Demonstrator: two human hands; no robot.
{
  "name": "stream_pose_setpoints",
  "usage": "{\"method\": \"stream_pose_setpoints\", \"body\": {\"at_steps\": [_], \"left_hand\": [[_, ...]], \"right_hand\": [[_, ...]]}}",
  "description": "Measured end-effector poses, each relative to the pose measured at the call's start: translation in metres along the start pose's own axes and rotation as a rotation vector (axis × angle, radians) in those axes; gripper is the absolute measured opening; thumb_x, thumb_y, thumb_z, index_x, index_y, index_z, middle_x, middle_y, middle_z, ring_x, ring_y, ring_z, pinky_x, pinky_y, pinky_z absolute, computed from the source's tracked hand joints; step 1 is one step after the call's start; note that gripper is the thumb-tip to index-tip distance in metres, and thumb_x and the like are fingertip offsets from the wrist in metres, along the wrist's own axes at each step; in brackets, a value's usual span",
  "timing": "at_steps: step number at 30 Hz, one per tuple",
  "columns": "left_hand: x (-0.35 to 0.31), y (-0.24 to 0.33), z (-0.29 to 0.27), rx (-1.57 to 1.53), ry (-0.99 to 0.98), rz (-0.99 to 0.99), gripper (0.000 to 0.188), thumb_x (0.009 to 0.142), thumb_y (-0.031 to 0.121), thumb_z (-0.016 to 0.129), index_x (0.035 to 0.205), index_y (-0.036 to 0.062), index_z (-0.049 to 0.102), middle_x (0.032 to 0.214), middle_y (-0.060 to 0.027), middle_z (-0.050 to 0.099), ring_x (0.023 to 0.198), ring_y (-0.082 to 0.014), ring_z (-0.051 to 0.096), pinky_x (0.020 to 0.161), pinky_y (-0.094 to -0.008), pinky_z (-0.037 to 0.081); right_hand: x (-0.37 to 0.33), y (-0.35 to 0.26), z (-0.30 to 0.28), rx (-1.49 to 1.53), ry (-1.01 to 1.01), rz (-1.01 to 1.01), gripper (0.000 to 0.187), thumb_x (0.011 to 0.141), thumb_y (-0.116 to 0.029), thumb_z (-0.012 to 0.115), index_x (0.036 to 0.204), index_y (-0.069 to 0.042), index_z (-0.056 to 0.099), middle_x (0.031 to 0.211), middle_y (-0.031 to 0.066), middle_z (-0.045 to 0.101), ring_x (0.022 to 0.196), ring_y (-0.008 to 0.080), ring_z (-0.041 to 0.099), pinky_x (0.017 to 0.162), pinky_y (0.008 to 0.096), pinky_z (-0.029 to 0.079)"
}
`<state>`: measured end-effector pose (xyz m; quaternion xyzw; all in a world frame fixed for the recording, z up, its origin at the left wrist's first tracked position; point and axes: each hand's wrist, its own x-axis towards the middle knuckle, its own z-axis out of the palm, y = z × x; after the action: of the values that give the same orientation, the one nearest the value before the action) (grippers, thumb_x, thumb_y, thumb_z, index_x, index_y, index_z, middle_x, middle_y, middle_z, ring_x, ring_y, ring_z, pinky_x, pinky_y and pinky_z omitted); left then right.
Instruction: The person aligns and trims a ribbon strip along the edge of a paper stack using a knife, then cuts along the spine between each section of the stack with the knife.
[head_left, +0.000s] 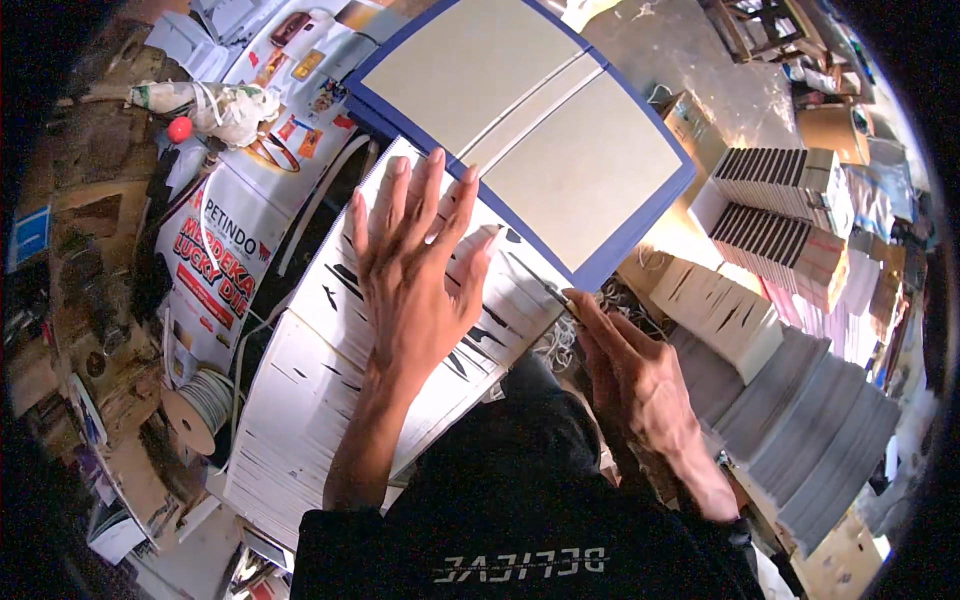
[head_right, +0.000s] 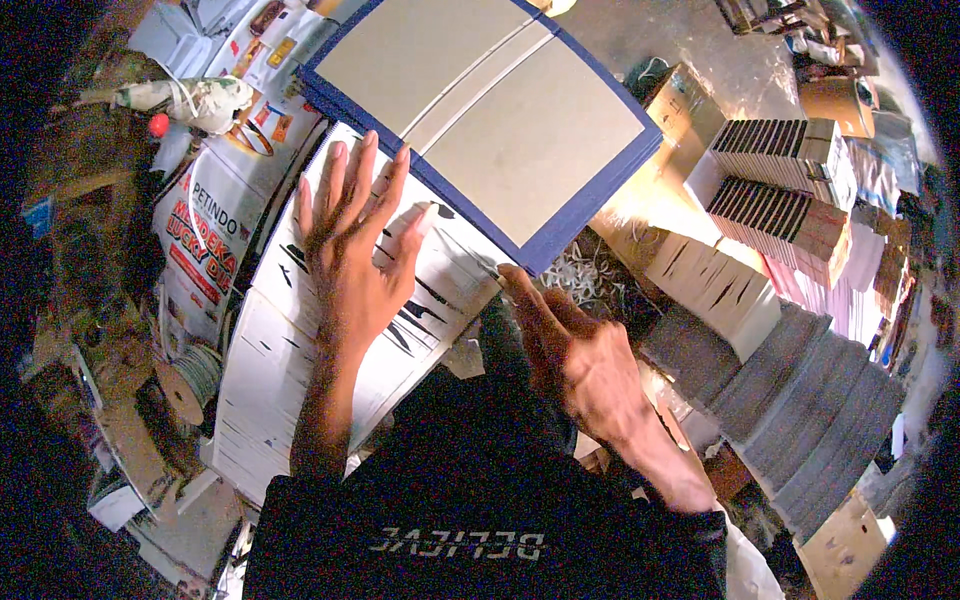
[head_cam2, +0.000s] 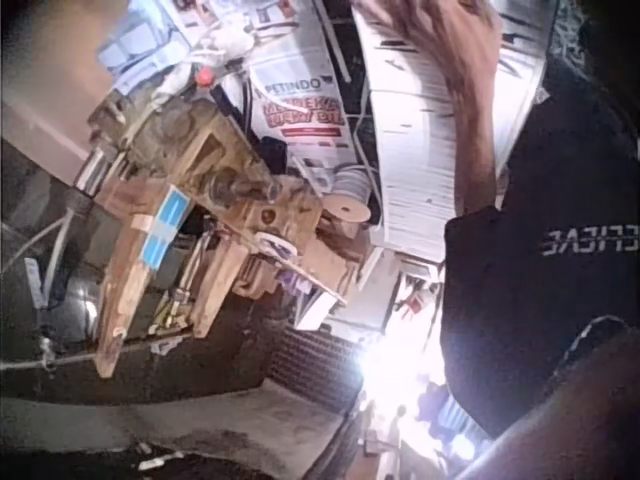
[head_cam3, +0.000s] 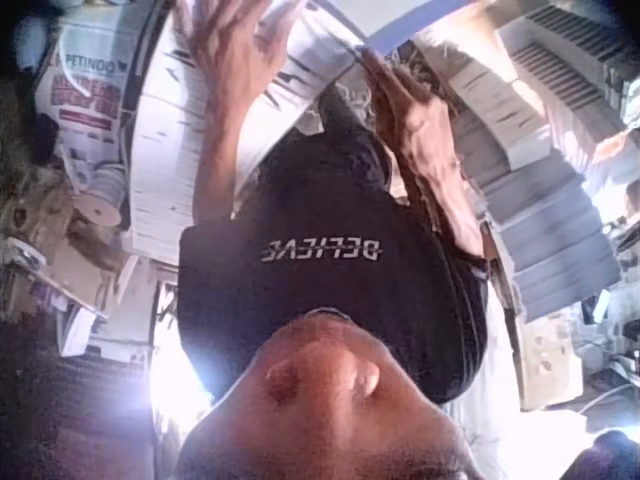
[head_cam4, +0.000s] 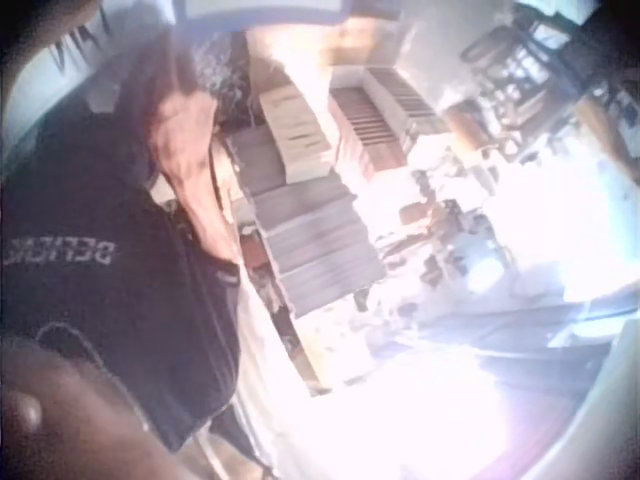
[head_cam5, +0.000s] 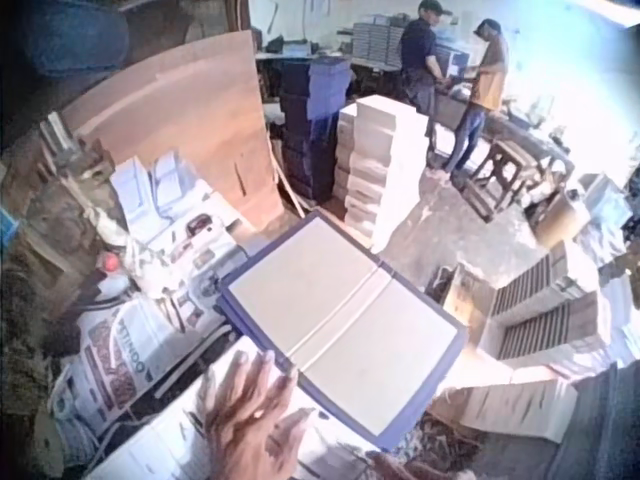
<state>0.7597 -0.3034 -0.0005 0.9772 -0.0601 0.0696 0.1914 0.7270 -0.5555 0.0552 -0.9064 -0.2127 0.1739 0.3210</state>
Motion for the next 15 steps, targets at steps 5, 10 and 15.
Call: {"method": "stream_pose_setpoints", "body": {"at_steps": [5,10,15], "left_hand": [[0.0005,-0.0003,0.0,-0.003,0.002,0.004,0.063,0.097,0.037,0.067,0.157,0.0209,0.052,0.167,-0.0115,0.041,0.156,-0.0372,0.032,0.125,-0.0647,0.015],[0.0014,-0.0012,0.0001,-0.004,-0.003,0.004,0.062,0.097,0.038,0.067,0.156,0.0207,0.054,0.167,-0.0112,0.04,0.156,-0.0367,0.032,0.125,-0.0649,0.015],[-0.0004,-0.0016,-0.0012,-0.016,-0.001,0.0,0.063,0.096,0.036,0.068,0.156,0.0208,0.054,0.167,-0.0114,0.04,0.156,-0.0372,0.032,0.125,-0.0651,0.014]], "right_hand": [[0.0027,0.0,0.006,0.022,0.012,0.043,0.053,0.097,-0.001,0.065,0.148,-0.004,0.053,0.099,0.0206,0.072,0.075,0.0365,0.073,0.061,0.0445,0.059],[0.0038,0.0014,0.009,0.055,0.089,0.034,0.042,0.101,0.0,0.063,0.142,-0.001,0.06,0.098,0.0229,0.073,0.079,0.0357,0.075,0.066,0.0422,0.059],[0.0035,0.0021,0.008,0.078,0.061,0.034,0.045,0.101,-0.001,0.064,0.145,-0.004,0.058,0.1,0.0228,0.074,0.077,0.0338,0.075,0.065,0.0418,0.059]]}}
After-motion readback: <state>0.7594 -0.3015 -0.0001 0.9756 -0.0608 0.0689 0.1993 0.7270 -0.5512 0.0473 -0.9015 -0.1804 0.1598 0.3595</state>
